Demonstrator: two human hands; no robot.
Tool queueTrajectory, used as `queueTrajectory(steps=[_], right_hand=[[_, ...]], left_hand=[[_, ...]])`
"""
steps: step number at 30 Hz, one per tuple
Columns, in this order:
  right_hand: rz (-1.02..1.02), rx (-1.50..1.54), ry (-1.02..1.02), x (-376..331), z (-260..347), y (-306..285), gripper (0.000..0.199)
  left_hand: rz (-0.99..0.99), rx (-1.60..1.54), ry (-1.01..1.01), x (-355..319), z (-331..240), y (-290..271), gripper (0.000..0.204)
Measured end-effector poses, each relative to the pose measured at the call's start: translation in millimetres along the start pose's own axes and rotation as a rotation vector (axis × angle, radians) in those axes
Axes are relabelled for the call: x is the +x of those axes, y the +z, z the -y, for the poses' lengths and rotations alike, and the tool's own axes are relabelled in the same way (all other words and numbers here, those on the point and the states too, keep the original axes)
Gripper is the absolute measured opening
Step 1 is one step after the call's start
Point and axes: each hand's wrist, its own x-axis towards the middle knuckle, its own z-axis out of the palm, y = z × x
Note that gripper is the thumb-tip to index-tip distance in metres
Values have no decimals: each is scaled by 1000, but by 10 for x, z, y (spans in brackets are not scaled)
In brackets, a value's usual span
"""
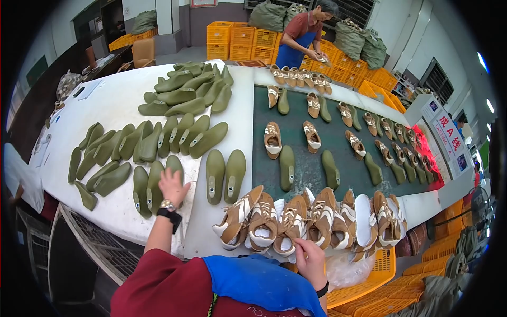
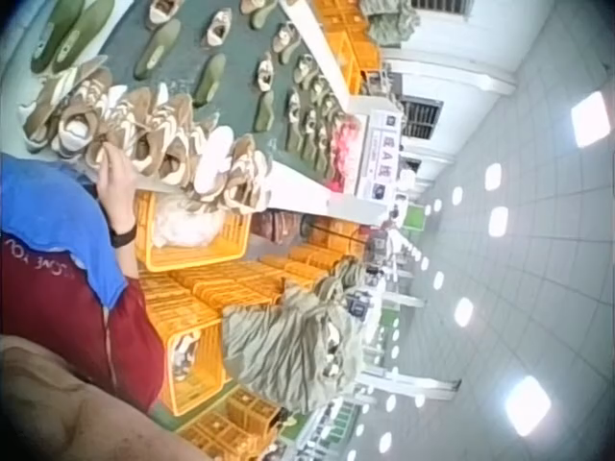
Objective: Organizing shoe lasts and finished shoes on a production line table.
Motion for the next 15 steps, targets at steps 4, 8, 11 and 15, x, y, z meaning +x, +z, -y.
queueTrajectory(steps=[4, 8, 11, 15], right_hand=[[16, 0, -18, 28, 4, 38, 15], [32, 28, -32, 44, 66, 22, 16], [43, 11, -34, 58, 92, 66, 16], [29, -1, -16, -3, 76, 55, 16]], left_hand=[[155, -356, -156, -255, 505, 47, 74], [21, -619, -64, -232, 623, 386, 74], [55, -565, -194, -214, 514, 408, 69], [196, -563, -237, -418, 43, 202, 64]])
